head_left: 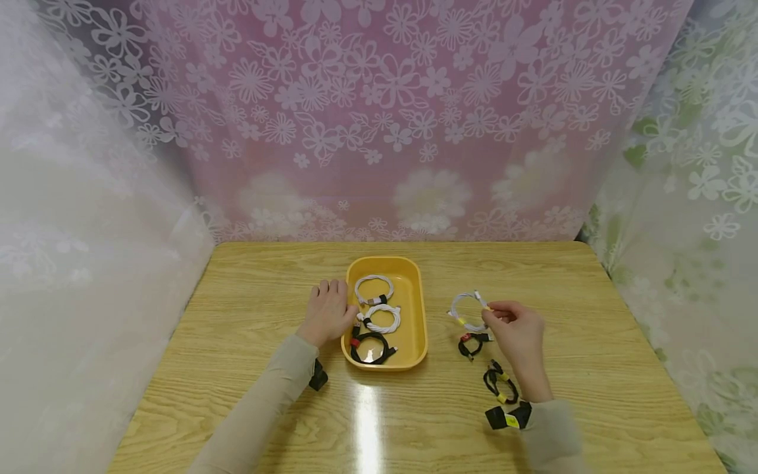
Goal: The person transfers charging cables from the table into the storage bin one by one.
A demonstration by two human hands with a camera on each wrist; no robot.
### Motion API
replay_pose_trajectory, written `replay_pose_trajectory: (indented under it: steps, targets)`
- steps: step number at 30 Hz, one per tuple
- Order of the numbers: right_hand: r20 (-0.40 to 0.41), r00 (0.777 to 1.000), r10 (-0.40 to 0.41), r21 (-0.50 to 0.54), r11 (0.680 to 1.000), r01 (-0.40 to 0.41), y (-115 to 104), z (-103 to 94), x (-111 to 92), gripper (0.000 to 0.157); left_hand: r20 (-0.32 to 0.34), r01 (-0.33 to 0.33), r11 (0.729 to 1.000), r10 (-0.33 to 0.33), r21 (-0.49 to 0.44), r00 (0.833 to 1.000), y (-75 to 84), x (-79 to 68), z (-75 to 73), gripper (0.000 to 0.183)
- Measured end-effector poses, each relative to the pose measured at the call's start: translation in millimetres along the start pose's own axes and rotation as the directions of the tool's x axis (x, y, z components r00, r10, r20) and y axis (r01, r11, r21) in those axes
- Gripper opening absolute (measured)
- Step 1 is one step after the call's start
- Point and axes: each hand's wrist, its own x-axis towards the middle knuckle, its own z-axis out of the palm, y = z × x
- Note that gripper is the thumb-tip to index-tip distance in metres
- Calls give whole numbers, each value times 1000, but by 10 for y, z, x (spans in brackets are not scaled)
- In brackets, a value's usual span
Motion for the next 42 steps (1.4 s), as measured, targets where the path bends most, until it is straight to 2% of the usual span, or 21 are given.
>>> replay_pose_trajectory:
  steps: [9,16,25,39,42]
  targets:
    - [23,998,-59,48,997,57,-143,207,-46,10,7,7,1000,-7,0,1000,5,-10,-5,21]
    - [59,996,-69,114,992,62,-258,369,-90,9,5,6,1000,-6,2,1000,3,0,3,20]
    - [100,990,-96,117,990,84,-323,561,-155,8,16,7,1000,-7,11,1000,9,-5,-20,21]
    - [162,984,-70,87,995,56,-383,766,-280,9,-12,-7,1000,7,4,1000,-13,-5,15,21]
    - [182,980,-83,75,995,70,-391,788,-286,10,-11,-7,1000,7,2,1000,-13,-7,17,20]
